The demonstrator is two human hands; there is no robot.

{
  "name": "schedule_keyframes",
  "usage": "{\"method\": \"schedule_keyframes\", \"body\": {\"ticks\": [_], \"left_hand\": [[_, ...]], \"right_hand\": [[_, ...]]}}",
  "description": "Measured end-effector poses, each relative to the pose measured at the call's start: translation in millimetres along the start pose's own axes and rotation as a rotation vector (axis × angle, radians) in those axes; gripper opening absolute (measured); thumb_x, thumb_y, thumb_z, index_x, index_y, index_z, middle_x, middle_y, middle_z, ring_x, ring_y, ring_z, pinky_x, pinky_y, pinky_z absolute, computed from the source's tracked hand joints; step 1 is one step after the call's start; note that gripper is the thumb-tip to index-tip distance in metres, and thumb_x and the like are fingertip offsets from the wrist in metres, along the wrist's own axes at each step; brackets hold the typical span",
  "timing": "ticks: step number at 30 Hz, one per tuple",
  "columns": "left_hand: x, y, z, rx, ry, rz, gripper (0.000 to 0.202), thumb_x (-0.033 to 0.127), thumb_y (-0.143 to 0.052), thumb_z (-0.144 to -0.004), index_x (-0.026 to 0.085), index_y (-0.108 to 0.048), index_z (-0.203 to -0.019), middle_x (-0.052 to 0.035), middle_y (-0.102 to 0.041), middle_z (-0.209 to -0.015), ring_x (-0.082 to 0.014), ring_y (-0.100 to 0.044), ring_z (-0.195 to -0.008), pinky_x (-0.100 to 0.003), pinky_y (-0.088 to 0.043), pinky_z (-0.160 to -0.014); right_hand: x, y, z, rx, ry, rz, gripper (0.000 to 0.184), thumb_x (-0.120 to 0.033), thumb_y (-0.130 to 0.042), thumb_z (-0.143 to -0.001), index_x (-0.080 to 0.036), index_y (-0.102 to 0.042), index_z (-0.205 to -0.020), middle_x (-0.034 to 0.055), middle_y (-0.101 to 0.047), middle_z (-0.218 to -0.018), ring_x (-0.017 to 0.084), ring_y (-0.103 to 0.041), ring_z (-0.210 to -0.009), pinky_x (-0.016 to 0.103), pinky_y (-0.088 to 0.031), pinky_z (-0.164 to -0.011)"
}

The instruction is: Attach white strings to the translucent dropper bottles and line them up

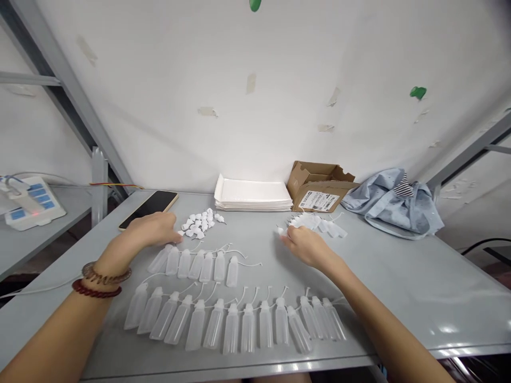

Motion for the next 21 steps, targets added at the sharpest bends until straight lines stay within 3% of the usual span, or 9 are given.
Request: {"method": "schedule_keyframes", "body": {"ticks": [7,12,16,21], "left_hand": [[7.8,-13.5,-11.1,-0.05,0.037,0.047,0.01,0.028,-0.057,-0.058,0.018,-0.058,-0.056,-0.0094,-0.068,-0.067,-0.0273,-0.063,-0.067,-0.029,-0.038,-0.053],[9.1,3.8,-4.5,0.014,0.079,0.075,0.016,0.032,-0.06,-0.061,0.017,-0.061,-0.06,-0.0097,-0.067,-0.068,-0.0274,-0.064,-0.073,-0.028,-0.039,-0.055],[10.8,17.6,0.2,0.109,0.108,0.127,0.024,0.038,-0.059,-0.066,0.016,-0.066,-0.068,-0.0089,-0.07,-0.074,-0.0271,-0.065,-0.077,-0.028,-0.042,-0.059],[35.3,15.6,6.9,0.181,-0.052,0.404,0.026,0.04,-0.064,-0.062,0.018,-0.069,-0.076,-0.0053,-0.073,-0.081,-0.0233,-0.066,-0.077,-0.026,-0.046,-0.064]], "right_hand": [[2.5,-2.2,-0.8,-0.012,-0.053,0.126,0.03,-0.028,-0.041,-0.092,-0.01,-0.063,-0.083,0.0172,-0.066,-0.082,0.028,-0.065,-0.081,0.029,-0.035,-0.06],[3.5,6.4,3.8,0.039,-0.076,0.146,0.032,-0.032,-0.038,-0.093,-0.012,-0.061,-0.083,0.0142,-0.066,-0.079,0.026,-0.064,-0.074,0.029,-0.032,-0.054],[0.7,18.4,9.9,0.066,-0.007,-0.005,0.034,-0.038,-0.039,-0.092,-0.017,-0.057,-0.072,0.0085,-0.064,-0.074,0.02,-0.06,-0.066,0.027,-0.031,-0.052],[0.6,21.1,35.0,-0.217,0.131,-0.399,0.029,-0.037,-0.043,-0.089,-0.017,-0.052,-0.069,0.0014,-0.06,-0.061,0.012,-0.055,-0.047,0.023,-0.034,-0.046]]}}
Point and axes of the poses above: each hand's wrist, its own z-axis away from the middle knuckle, its own y-axis out of the back of the hand, x = y × z, the point moved 7 cm from there along -z, towards the middle knuckle
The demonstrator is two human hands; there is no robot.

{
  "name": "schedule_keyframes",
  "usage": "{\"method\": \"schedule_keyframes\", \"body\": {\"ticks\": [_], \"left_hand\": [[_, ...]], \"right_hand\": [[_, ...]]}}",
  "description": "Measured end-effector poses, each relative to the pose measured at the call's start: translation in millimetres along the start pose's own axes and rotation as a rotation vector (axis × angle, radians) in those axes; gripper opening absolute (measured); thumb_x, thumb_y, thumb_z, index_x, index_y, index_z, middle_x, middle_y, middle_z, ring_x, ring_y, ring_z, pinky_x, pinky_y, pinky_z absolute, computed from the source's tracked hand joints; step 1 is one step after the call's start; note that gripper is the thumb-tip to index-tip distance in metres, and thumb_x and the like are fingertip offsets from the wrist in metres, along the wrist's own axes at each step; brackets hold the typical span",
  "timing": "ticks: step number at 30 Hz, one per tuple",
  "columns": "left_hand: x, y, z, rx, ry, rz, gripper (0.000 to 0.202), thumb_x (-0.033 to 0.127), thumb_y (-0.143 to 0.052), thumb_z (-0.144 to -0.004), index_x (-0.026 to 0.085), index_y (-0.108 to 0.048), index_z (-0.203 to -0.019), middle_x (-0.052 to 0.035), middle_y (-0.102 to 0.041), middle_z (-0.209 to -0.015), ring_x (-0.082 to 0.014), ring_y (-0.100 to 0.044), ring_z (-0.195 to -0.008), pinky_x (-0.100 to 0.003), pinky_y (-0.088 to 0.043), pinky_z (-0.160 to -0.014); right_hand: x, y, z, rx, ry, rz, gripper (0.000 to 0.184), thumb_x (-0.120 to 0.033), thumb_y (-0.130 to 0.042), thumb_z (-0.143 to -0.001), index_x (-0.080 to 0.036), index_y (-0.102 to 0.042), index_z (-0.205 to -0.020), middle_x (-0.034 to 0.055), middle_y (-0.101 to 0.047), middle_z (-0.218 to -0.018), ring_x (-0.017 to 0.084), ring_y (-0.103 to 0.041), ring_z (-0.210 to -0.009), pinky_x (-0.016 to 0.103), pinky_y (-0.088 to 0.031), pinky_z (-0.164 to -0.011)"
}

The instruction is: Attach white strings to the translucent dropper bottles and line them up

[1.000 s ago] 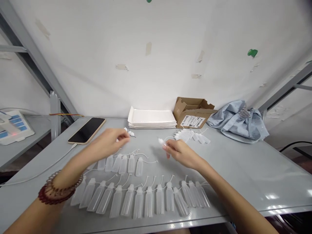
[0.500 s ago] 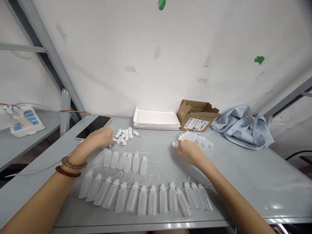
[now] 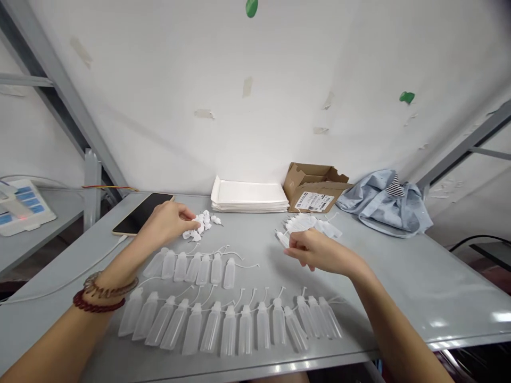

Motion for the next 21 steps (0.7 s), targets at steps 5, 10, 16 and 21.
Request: {"method": "schedule_keyframes", "body": {"ticks": [5,10,16,21], "left_hand": [[27.0,-22.9,19.8,-0.107,-0.097,0.266,0.028,0.043,-0.064,-0.065,0.019,-0.068,-0.078,-0.0027,-0.072,-0.072,-0.0231,-0.067,-0.074,-0.028,-0.048,-0.062],[52.0,-35.2,35.8,-0.152,-0.222,0.32,0.032,0.048,-0.062,-0.069,0.021,-0.07,-0.086,-0.0027,-0.071,-0.089,-0.022,-0.065,-0.083,-0.03,-0.05,-0.074],[73.2,-39.3,44.2,-0.137,-0.344,0.281,0.032,0.048,-0.056,-0.076,0.023,-0.069,-0.091,-0.0029,-0.069,-0.096,-0.0215,-0.063,-0.084,-0.033,-0.049,-0.077],[85.7,-41.1,45.3,-0.157,-0.391,0.265,0.031,0.047,-0.055,-0.078,0.022,-0.068,-0.091,-0.0031,-0.069,-0.094,-0.0209,-0.062,-0.082,-0.032,-0.049,-0.075]], "right_hand": [[19.1,-13.0,54.6,0.0,-0.117,0.08,0.022,-0.036,-0.049,-0.085,-0.018,-0.057,-0.075,0.0042,-0.06,-0.071,0.014,-0.057,-0.049,0.026,-0.038,-0.05],[40.3,-40.1,94.8,0.179,-0.207,0.054,0.02,-0.033,-0.041,-0.089,-0.019,-0.052,-0.1,0.0082,-0.062,-0.087,0.021,-0.061,-0.07,0.03,-0.043,-0.061],[42.0,-57.4,101.9,0.2,-0.248,-0.003,0.021,-0.026,-0.038,-0.09,-0.019,-0.05,-0.106,0.0083,-0.058,-0.101,0.016,-0.059,-0.062,0.033,-0.044,-0.065],[38.0,-56.3,96.7,0.183,-0.272,-0.017,0.021,-0.022,-0.039,-0.088,-0.017,-0.056,-0.1,0.0075,-0.059,-0.096,0.016,-0.058,-0.063,0.031,-0.043,-0.064]]}}
Point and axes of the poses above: each hand's wrist, its own z-axis away from the middle knuckle, its own y-axis out of the back of the hand, x = y × z, the point moved 7 cm from there along -z, towards the middle knuckle
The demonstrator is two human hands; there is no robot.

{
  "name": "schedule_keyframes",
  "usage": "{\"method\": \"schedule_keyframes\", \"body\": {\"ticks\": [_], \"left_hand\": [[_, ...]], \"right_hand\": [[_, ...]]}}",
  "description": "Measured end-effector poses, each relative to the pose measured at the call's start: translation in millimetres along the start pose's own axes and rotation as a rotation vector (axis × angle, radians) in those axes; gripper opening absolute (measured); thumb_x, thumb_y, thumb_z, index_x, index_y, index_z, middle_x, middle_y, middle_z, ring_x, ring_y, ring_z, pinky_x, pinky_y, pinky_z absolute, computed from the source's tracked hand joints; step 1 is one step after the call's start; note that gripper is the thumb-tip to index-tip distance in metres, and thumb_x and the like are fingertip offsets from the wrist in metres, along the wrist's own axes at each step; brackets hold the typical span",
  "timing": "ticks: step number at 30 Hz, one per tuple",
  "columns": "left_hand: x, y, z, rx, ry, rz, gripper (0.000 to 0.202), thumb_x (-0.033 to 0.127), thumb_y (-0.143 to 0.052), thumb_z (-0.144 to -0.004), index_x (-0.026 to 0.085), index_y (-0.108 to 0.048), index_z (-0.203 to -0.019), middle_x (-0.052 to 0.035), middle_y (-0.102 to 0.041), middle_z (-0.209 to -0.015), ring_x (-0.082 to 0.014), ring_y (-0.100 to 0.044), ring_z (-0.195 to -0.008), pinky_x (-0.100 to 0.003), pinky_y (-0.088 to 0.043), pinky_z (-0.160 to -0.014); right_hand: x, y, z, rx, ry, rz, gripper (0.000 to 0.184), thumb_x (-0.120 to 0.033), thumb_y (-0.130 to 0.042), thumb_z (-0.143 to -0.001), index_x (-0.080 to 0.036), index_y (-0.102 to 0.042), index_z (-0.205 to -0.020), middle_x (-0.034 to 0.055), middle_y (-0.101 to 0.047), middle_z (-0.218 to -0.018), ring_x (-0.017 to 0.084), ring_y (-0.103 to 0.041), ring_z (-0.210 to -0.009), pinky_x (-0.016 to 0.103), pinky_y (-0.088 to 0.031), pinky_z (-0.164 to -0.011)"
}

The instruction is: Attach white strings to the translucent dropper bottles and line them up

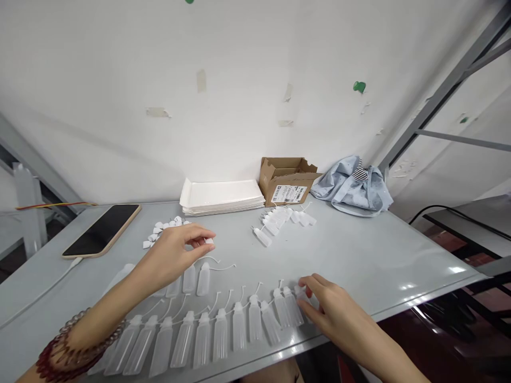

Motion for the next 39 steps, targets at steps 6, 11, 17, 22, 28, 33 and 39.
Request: {"method": "schedule_keyframes", "body": {"ticks": [6,11,17,22,28,33,39], "left_hand": [[20.4,-11.5,0.1,-0.053,-0.08,-0.008,0.028,0.039,-0.052,-0.081,0.022,-0.069,-0.094,-0.0031,-0.068,-0.097,-0.0184,-0.062,-0.079,-0.03,-0.049,-0.073],[26.7,-20.2,5.9,-0.072,-0.116,0.033,0.025,0.035,-0.052,-0.082,0.022,-0.068,-0.095,-0.0033,-0.068,-0.096,-0.0179,-0.062,-0.078,-0.029,-0.049,-0.072],[25.3,-25.6,13.9,-0.104,-0.083,0.086,0.022,0.036,-0.055,-0.081,0.022,-0.068,-0.093,-0.0035,-0.068,-0.094,-0.0182,-0.062,-0.079,-0.028,-0.049,-0.071],[26.3,-27.6,19.9,-0.151,0.036,0.265,0.021,0.041,-0.064,-0.076,0.022,-0.066,-0.085,-0.0011,-0.069,-0.083,-0.018,-0.063,-0.078,-0.027,-0.051,-0.07],[19.5,-17.5,19.1,-0.074,0.104,0.497,0.024,0.042,-0.063,-0.076,0.02,-0.066,-0.085,-0.0016,-0.068,-0.079,-0.0176,-0.064,-0.076,-0.028,-0.053,-0.071],[10.3,-19.3,18.6,-0.036,0.141,0.491,0.025,0.041,-0.061,-0.077,0.018,-0.066,-0.085,-0.0015,-0.067,-0.072,-0.0169,-0.062,-0.07,-0.03,-0.052,-0.069],[9.8,-28.8,18.8,-0.035,0.148,0.481,0.023,0.04,-0.061,-0.075,0.018,-0.067,-0.078,-0.0011,-0.067,-0.07,-0.0153,-0.061,-0.063,-0.028,-0.053,-0.063]], "right_hand": [[0.2,-0.7,-5.6,0.044,0.001,0.098,0.024,-0.02,-0.042,-0.085,-0.017,-0.062,-0.097,0.0073,-0.061,-0.088,0.018,-0.059,-0.063,0.03,-0.041,-0.062],[1.0,1.4,-8.8,0.128,0.051,0.069,0.017,-0.02,-0.045,-0.081,-0.017,-0.062,-0.082,0.0052,-0.06,-0.078,0.016,-0.056,-0.058,0.028,-0.041,-0.057],[-8.4,26.0,-13.1,0.255,0.144,-0.092,0.013,-0.02,-0.051,-0.08,-0.016,-0.063,-0.081,0.0026,-0.059,-0.07,0.011,-0.049,-0.049,0.025,-0.04,-0.05],[-57.8,46.2,-35.5,0.341,0.468,-0.16,0.016,-0.02,-0.052,-0.085,-0.016,-0.064,-0.094,0.0061,-0.063,-0.09,0.008,-0.048,-0.049,0.024,-0.043,-0.052],[-117.3,40.0,-57.3,0.485,0.944,0.001,0.02,-0.02,-0.046,-0.09,-0.014,-0.059,-0.105,0.012,-0.062,-0.094,0.017,-0.059,-0.075,0.028,-0.049,-0.062],[-123.5,26.2,-57.6,0.537,1.028,0.047,0.023,-0.019,-0.04,-0.094,-0.014,-0.053,-0.112,0.013,-0.059,-0.093,0.019,-0.055,-0.079,0.03,-0.049,-0.062],[-127.4,14.1,-52.8,0.461,1.012,0.087,0.028,-0.016,-0.037,-0.095,-0.014,-0.048,-0.12,0.0124,-0.06,-0.093,0.021,-0.052,-0.083,0.036,-0.048,-0.069]]}}
Point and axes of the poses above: each hand's wrist, its own z-axis away from the middle knuckle, its own y-axis out of the back of the hand, x = y × z, the point moved 7 cm from there along -z, towards the middle knuckle
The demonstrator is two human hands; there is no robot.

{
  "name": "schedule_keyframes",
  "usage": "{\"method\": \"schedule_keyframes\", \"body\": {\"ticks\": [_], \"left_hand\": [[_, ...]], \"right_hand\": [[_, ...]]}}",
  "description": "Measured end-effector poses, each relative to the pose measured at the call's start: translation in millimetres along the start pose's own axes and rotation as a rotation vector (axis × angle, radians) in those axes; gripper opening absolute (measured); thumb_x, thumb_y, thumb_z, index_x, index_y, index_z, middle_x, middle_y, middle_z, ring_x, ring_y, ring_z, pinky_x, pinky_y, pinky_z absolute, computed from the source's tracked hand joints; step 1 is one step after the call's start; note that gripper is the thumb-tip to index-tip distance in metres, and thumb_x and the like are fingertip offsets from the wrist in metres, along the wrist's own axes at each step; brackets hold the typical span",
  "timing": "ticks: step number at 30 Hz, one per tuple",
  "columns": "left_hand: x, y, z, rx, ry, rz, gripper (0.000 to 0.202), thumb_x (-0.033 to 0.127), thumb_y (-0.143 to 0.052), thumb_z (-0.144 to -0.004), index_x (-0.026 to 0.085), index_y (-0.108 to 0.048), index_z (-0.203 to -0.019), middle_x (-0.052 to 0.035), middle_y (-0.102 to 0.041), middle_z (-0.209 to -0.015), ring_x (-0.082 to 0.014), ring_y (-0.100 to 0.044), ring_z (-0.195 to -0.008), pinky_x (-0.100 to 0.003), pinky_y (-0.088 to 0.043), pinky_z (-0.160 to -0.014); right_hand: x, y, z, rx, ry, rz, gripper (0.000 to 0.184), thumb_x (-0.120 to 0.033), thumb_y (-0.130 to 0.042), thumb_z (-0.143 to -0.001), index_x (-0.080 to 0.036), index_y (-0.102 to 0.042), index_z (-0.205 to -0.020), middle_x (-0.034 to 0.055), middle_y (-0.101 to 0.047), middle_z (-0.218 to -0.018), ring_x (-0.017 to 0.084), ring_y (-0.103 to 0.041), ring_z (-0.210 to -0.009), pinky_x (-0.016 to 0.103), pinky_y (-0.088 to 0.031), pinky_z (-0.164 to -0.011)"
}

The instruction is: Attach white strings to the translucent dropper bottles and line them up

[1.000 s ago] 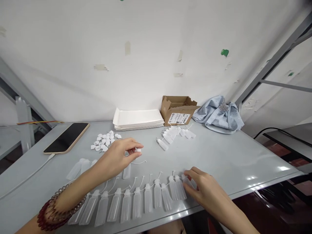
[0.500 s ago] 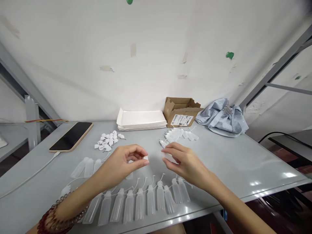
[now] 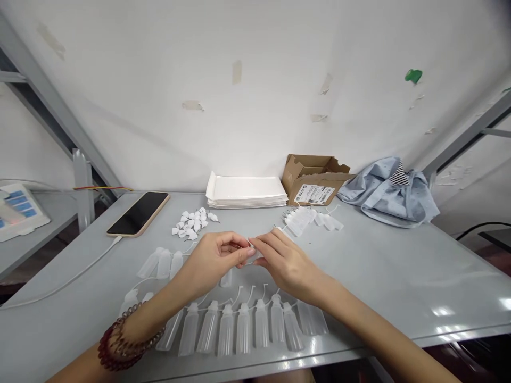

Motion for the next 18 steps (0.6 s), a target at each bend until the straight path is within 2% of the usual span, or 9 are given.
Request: {"method": "schedule_keyframes", "body": {"ticks": [6,9,14,18], "left_hand": [[1.6,-4.7,1.8,-0.03,-0.017,-0.06,0.021,0.039,-0.06,-0.076,0.019,-0.064,-0.077,-0.0001,-0.065,-0.065,-0.0146,-0.061,-0.058,-0.025,-0.051,-0.055],[2.4,-6.2,2.6,-0.045,-0.056,-0.085,0.017,0.036,-0.059,-0.078,0.019,-0.064,-0.079,0.0002,-0.066,-0.067,-0.0152,-0.063,-0.06,-0.024,-0.052,-0.057],[14.0,-5.1,4.2,-0.041,-0.254,-0.171,0.012,0.025,-0.056,-0.08,0.02,-0.067,-0.081,-0.0022,-0.069,-0.082,-0.0165,-0.063,-0.077,-0.026,-0.052,-0.07],[21.7,-3.0,5.0,-0.057,-0.329,-0.156,0.01,0.021,-0.058,-0.079,0.02,-0.068,-0.078,-0.0037,-0.069,-0.083,-0.0172,-0.061,-0.08,-0.027,-0.049,-0.069]], "right_hand": [[4.0,-6.8,3.2,0.004,-0.057,-0.044,0.036,-0.015,-0.038,-0.094,-0.012,-0.036,-0.13,0.0124,-0.057,-0.094,0.023,-0.048,-0.085,0.039,-0.048,-0.073],[9.5,-12.4,5.9,-0.011,-0.109,-0.141,0.041,-0.012,-0.04,-0.092,-0.014,-0.032,-0.132,0.0116,-0.055,-0.095,0.023,-0.048,-0.088,0.039,-0.048,-0.074],[20.0,-21.1,9.0,-0.11,-0.277,-0.497,0.047,-0.01,-0.042,-0.089,-0.02,-0.028,-0.132,0.0101,-0.054,-0.104,0.019,-0.054,-0.094,0.037,-0.048,-0.079],[25.2,-24.6,8.8,-0.133,-0.432,-0.795,0.035,-0.015,-0.044,-0.09,-0.021,-0.035,-0.123,0.0044,-0.054,-0.095,0.014,-0.056,-0.079,0.031,-0.048,-0.073]]}}
Point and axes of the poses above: each hand's wrist, its own z-axis away from the middle knuckle, its own y-axis out of the back of the hand, x = y × z, the point moved 7 cm from there along -z, towards the middle knuckle
